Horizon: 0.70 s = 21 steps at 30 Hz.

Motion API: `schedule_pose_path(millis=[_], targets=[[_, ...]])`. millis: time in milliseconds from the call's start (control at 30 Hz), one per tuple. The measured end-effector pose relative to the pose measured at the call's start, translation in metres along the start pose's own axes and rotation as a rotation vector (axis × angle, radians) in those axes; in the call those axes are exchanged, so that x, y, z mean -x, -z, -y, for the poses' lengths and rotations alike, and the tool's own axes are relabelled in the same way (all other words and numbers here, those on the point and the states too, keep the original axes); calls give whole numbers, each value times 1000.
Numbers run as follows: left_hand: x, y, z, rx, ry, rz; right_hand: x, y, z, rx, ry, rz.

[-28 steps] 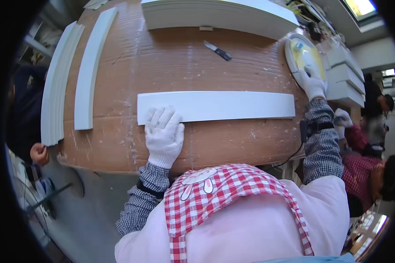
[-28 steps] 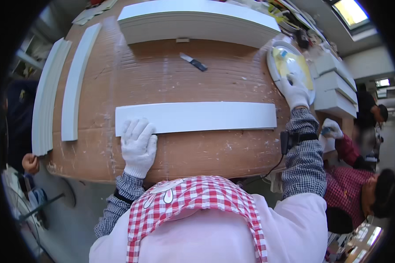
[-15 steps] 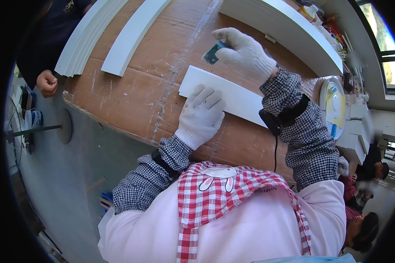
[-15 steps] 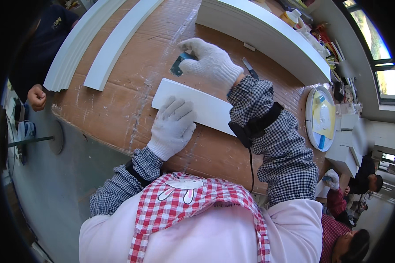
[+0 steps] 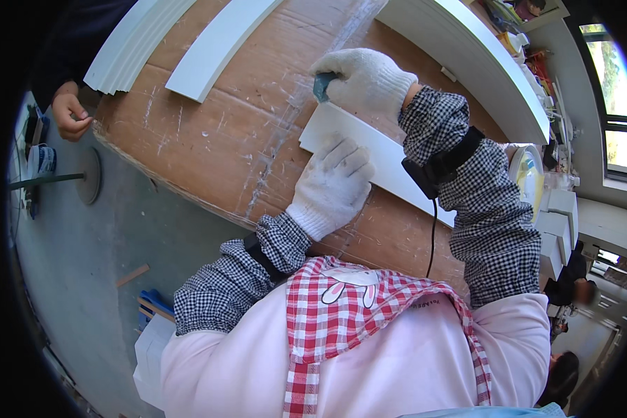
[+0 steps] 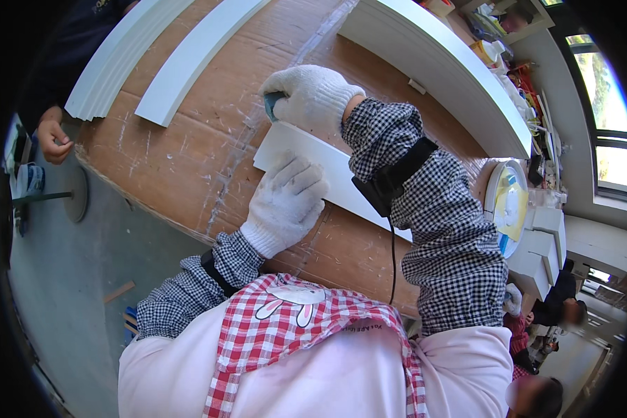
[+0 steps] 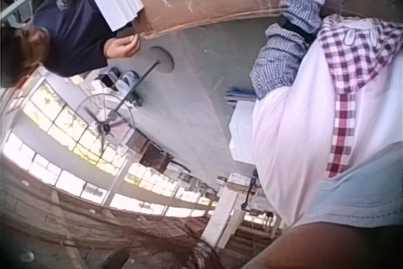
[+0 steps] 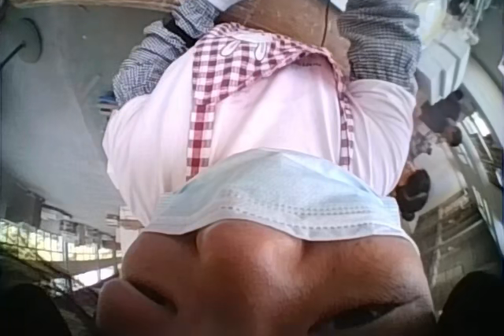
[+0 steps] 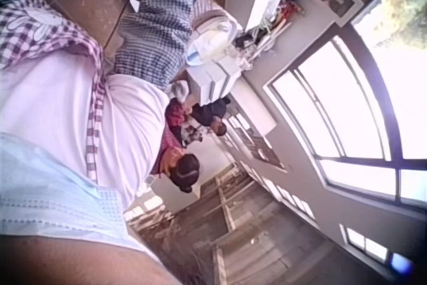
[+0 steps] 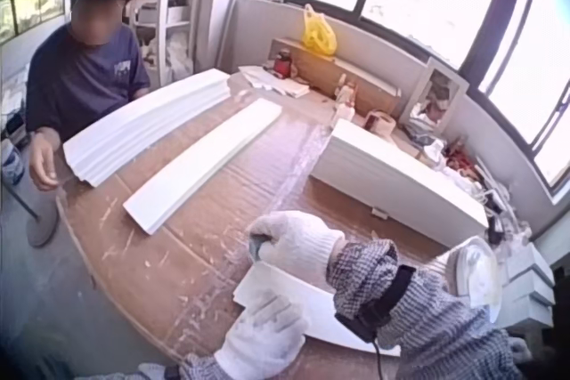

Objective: Sanding the surfaces and edges of white wooden furniture components using a sanding block and sandpaper.

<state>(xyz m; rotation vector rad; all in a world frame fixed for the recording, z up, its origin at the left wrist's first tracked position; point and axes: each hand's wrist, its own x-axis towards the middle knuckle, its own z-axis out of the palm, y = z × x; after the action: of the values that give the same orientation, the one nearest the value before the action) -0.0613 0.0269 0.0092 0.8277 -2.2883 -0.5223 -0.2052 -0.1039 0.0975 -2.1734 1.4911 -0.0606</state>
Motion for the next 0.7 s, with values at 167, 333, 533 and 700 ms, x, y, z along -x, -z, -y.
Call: schedule_pose_path(millis=[167, 333, 533, 700], targets=[[-1, -1, 0, 0, -8, -6, 1, -4, -1, 14, 35, -63], [0, 0, 0, 11, -10, -11, 1, -5, -1, -97, 12, -90], [-3, 1, 0, 20, -22, -5, 6, -6, -9, -55, 33, -149], [-2, 3, -1, 3, -16, 0, 15, 5, -11, -122, -155, -132]])
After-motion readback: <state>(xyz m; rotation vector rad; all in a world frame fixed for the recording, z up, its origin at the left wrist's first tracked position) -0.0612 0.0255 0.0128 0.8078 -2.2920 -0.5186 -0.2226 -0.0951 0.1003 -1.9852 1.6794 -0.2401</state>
